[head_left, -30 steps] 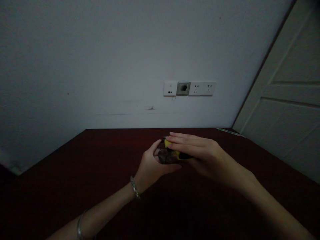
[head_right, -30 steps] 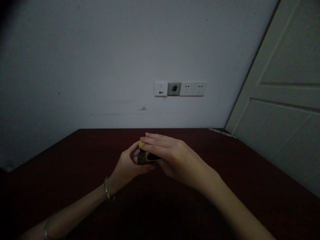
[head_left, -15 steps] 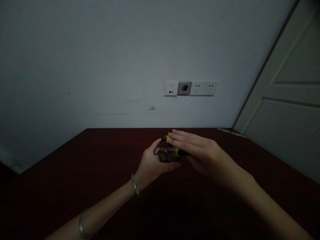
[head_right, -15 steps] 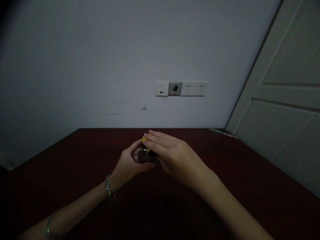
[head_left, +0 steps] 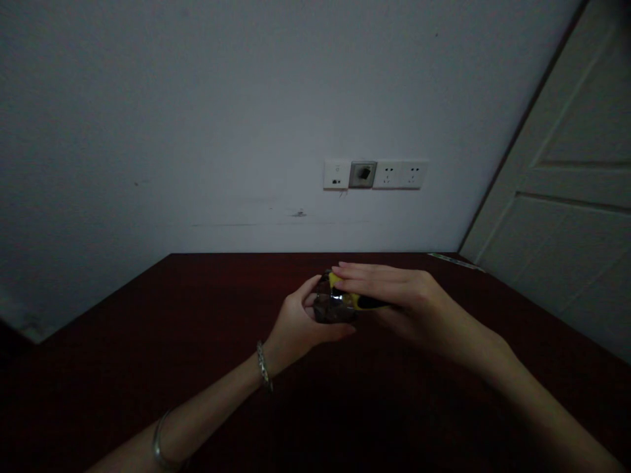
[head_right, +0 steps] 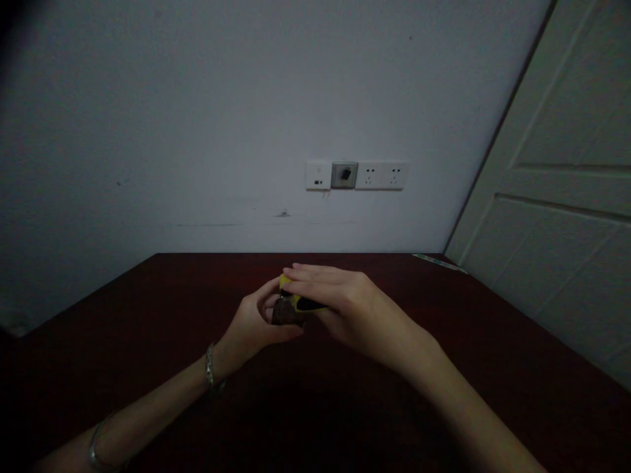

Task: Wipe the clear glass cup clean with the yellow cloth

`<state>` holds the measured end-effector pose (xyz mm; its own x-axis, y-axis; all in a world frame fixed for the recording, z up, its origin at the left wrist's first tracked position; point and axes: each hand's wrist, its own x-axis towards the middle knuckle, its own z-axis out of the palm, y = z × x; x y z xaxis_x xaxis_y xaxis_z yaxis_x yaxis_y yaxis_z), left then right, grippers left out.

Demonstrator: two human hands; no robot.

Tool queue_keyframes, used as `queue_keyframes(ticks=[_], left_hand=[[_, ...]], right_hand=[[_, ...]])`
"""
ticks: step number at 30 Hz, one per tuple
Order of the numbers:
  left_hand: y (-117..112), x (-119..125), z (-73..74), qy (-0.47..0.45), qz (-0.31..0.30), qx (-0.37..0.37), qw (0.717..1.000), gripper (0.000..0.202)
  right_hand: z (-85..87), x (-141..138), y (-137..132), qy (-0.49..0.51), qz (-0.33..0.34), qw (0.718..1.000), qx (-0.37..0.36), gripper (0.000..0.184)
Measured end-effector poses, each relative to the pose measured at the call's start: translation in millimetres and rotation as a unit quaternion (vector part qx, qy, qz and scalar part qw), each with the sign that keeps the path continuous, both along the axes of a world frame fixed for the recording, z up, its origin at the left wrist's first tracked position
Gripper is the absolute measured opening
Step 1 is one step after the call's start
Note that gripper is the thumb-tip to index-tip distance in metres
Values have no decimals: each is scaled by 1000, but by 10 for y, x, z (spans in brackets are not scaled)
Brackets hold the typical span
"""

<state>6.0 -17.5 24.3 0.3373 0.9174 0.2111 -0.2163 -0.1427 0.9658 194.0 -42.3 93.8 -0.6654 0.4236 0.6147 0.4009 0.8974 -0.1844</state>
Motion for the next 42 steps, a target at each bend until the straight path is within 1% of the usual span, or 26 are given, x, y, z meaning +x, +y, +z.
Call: queue_keyframes(ticks=[4, 7, 9, 12, 15, 17, 19, 21, 24, 26, 29, 32, 36, 38, 42], left_hand=[[-26, -48, 13, 6, -27, 1, 1000, 94], [-24, -71, 14, 7, -45, 7, 999, 103], [-22, -76, 16, -2, -61, 10, 998, 105], [-24, -74, 31, -13, -78, 1, 997, 103], [-27, -76, 64, -25, -103, -21, 994, 90], [-29, -88, 89, -28, -118, -39, 992, 79], [-31, -107, 107, -25, -127, -50, 990, 69], [-36, -127, 116, -19, -129, -53, 990, 62], [-52, -139, 115, -4, -120, -60, 991, 56], [-63, -128, 113, 10, -111, -68, 991, 53], [-70, -100, 119, 41, -99, -86, 991, 53], [-63, -86, 136, 72, -90, -94, 989, 58], [-49, -104, 163, 87, -63, -88, 990, 52], [-46, -109, 173, 70, -55, -83, 993, 48], [-49, -80, 176, 8, -50, -58, 997, 42]], right_hand=[[20, 49, 58, 44, -8, 999, -25, 50], [50, 47, 68, 87, -13, 994, -60, 42], [59, 30, 69, 111, -22, 989, -92, 36], [58, -4, 66, 142, -58, 978, -138, 29], [47, -30, 58, 151, -79, 971, -169, 29], [28, -39, 52, 138, -67, 970, -191, 39], [-9, -47, 47, 116, -53, 968, -216, 63], [-67, -63, 48, 96, -53, 969, -223, 86], [-182, -112, 69, 78, -68, 976, -189, 105], [-260, -154, 93, 67, -84, 981, -163, 111], [-355, -207, 136, 50, -108, 985, -122, 115], [-419, -233, 174, 43, -123, 988, -89, 113], [-483, -268, 211, 66, -120, 989, -54, 105], [-517, -301, 226, 91, -111, 989, -31, 101], [-595, -368, 263, 132, -106, 986, 1, 95]])
